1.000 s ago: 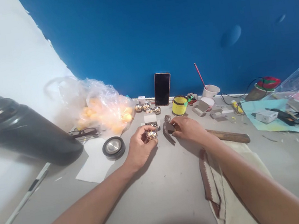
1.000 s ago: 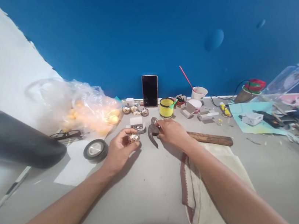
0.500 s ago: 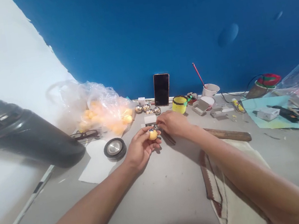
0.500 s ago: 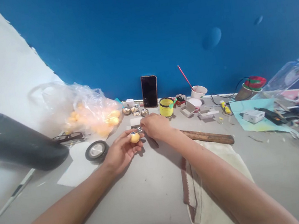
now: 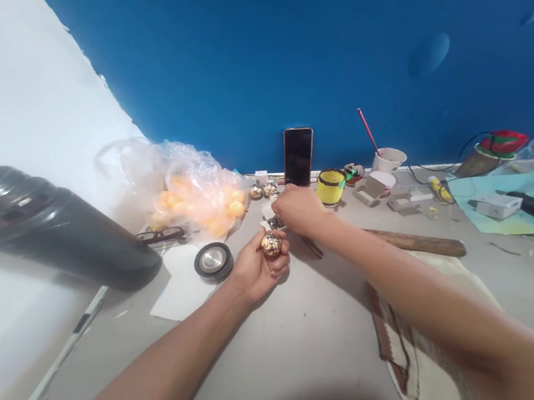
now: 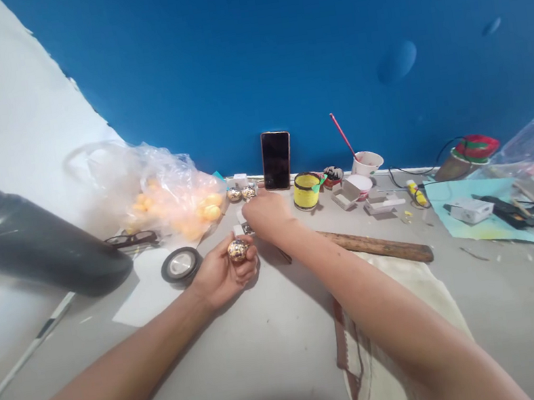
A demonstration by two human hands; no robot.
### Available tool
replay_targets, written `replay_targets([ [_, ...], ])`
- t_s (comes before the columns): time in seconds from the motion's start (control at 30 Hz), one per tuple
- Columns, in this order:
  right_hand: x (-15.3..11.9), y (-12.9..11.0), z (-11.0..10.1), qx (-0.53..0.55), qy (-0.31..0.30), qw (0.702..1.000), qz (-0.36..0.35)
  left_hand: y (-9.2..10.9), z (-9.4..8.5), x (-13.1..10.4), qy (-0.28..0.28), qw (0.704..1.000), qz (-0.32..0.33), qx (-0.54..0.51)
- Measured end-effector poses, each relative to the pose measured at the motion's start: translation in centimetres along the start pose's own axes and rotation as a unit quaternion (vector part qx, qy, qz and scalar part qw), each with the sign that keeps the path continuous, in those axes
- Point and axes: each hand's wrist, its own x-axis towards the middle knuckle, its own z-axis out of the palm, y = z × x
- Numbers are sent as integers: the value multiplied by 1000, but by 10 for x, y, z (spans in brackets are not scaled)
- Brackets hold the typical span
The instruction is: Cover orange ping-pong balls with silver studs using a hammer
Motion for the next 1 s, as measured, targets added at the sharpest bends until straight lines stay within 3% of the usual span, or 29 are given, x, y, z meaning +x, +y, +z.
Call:
replay_targets([
  [0.57,8,-5,2,-1,-58,998,12,2,4,-1,-1,1000,-10,-7],
  [0.87,5,-3,9,9,-51,998,19,1,2,0,0,1000,-4,7],
  [1.0,2,0,8,44,-18,998,33,1,0,1,-1,1000,-7,4],
])
